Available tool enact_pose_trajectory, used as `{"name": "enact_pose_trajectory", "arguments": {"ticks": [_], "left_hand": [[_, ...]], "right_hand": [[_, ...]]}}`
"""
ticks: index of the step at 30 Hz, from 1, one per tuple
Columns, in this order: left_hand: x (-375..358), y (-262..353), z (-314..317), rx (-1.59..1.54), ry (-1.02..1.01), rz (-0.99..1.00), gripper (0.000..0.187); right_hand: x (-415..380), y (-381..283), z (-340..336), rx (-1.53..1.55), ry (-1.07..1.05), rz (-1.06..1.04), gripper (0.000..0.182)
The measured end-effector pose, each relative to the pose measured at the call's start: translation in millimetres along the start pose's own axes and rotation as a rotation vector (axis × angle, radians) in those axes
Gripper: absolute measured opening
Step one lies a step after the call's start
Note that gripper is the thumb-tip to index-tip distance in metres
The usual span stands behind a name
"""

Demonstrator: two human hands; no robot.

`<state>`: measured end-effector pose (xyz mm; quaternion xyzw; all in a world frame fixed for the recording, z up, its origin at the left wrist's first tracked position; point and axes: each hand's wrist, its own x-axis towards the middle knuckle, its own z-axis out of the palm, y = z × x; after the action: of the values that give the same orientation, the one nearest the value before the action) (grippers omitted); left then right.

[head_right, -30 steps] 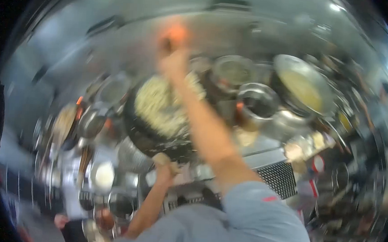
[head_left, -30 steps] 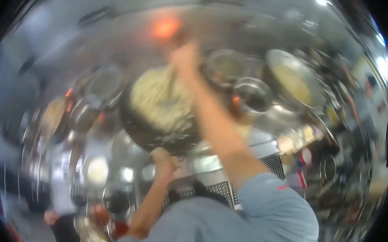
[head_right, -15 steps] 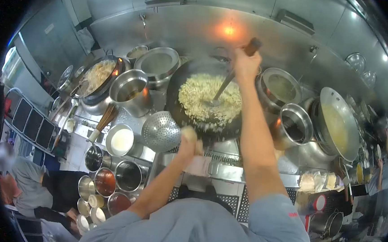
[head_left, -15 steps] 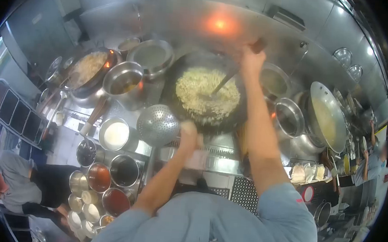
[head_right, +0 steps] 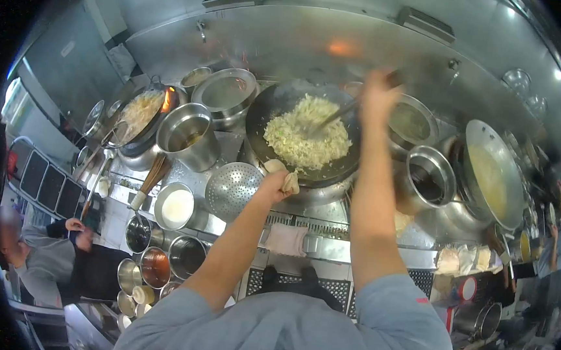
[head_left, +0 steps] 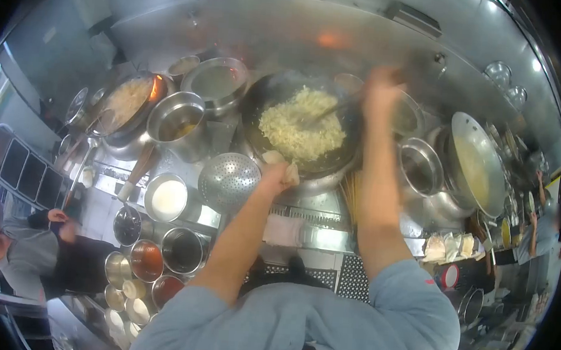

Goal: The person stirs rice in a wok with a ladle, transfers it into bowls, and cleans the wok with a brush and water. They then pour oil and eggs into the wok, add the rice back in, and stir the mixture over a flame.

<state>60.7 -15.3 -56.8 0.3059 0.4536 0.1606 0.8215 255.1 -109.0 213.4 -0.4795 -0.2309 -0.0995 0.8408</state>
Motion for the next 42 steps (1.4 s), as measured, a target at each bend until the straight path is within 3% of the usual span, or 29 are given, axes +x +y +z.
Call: {"name": "enact_pose_trajectory", "arguments": {"ticks": [1,2,4,6,8,10,11,14,15,16,18,19,21,23,25,26,27,28,29,30,31,32,33,35,37,39,40,42], "left_hand": [[5.0,-7.3,-3.8,0.011,-0.075,0.017,0.011],[11.4,-3.4,-4.0,0.015,-0.158,0.053,0.012],[7.0,-14.5,-10.8,-0.019,-0.280,0.122,0.012],[-3.7,-27.0,-12.3,-0.102,-0.385,0.216,0.013],[-133.5,-6.9,32.7,-0.224,-0.119,0.134,0.010],[-167.5,-2.4,29.5,-0.206,-0.152,0.049,0.012],[-178.8,1.0,25.1,-0.197,-0.167,0.012,0.014],[-96.4,-12.6,-3.9,-0.094,-0.227,0.198,0.015],[-62.9,-38.4,-23.3,0.024,-0.242,0.374,0.016],[-48.7,-66.3,-39.2,0.109,-0.230,0.521,0.016],[-100.9,-77.6,-34.3,-0.168,-0.248,0.256,0.013],[-125.1,-94.1,-49.0,-0.228,-0.271,0.134,0.011],[-147.6,-72.3,-36.8,-0.261,-0.314,0.123,0.009],[-161.4,-36.1,-4.8,-0.213,-0.305,0.299,0.013],[-95.9,-13.7,7.6,-0.056,-0.093,0.137,0.007],[-76.0,-39.5,-10.8,-0.013,-0.164,0.227,0.008],[-34.8,-74.3,-40.4,0.030,-0.240,0.317,0.009],[-41.0,-80.4,-44.3,0.061,-0.227,0.413,0.012],[-75.4,-79.1,-41.7,0.180,-0.154,0.501,0.016],[-104.3,-69.8,-37.1,0.423,-0.070,0.615,0.021],[-130.0,-57.4,-31.2,0.581,-0.005,0.703,0.026],[-137.1,-54.2,-27.1,0.412,-0.027,0.633,0.024],[-128.4,-48.7,-24.2,0.152,-0.088,0.489,0.023],[-68.1,-38.2,-24.8,-0.004,-0.175,0.324,0.020],[-54.2,-32.6,-21.3,-0.057,-0.198,0.219,0.017],[-127.4,-18.7,-1.8,-0.175,-0.174,0.205,0.014],[-138.1,-7.9,10.4,-0.175,-0.171,0.232,0.012],[-153.3,8.1,24.9,-0.172,-0.152,0.283,0.009]], "right_hand": [[-18.5,66.3,-13.4,-0.051,0.002,0.113,0.017],[-19.8,63.8,-15.9,0.073,-0.025,0.228,0.016],[-36.4,27.3,0.1,-0.049,-0.210,0.265,0.013],[-53.5,41.9,8.5,0.012,-0.139,0.003,0.006],[-56.4,43.6,16.3,-0.055,-0.072,-0.195,0.005],[-21.3,19.9,31.9,0.029,-0.032,0.271,0.005],[5.9,24.9,37.8,-0.143,-0.120,0.353,0.008],[-8.7,-29.3,49.6,0.004,-0.376,0.383,0.011],[-39.1,-45.0,58.8,-0.290,-0.266,0.155,0.012],[-36.1,19.2,54.7,-0.250,-0.214,-0.044,0.011],[12.2,38.2,52.6,-0.149,-0.203,0.001,0.010],[11.6,4.2,52.2,-0.121,-0.151,0.077,0.009],[12.8,-87.6,55.3,0.000,-0.151,0.082,0.005],[-22.4,-106.0,40.7,0.077,-0.204,0.053,0.003],[-73.4,-95.7,25.0,0.061,-0.170,0.079,0.004],[-93.4,-29.0,7.4,-0.059,-0.167,0.047,0.008],[-122.8,-28.1,-10.7,-0.086,-0.167,0.132,0.009],[-138.9,-10.9,-49.9,-0.337,-0.285,-0.068,0.005],[-162.2,-45.9,-76.2,-0.564,-0.501,-0.095,0.007],[-182.2,-67.0,-99.8,-0.528,-0.606,0.062,0.015],[-201.4,-82.3,-117.3,-0.076,-0.521,0.630,0.023],[-218.5,-92.1,-129.5,0.324,-0.362,0.994,0.031],[-231.2,-82.0,-138.8,0.527,-0.288,1.140,0.039],[-222.2,-9.6,-159.2,0.668,-0.402,1.113,0.039],[-201.0,-10.4,-157.3,0.282,-0.660,1.256,0.041],[-156.5,-71.8,-117.6,-0.549,-0.968,1.113,0.041],[-151.7,-92.9,-124.0,-0.766,-1.211,0.905,0.035],[-158.3,-93.6,-148.2,-1.047,-1.460,0.422,0.032]]}}
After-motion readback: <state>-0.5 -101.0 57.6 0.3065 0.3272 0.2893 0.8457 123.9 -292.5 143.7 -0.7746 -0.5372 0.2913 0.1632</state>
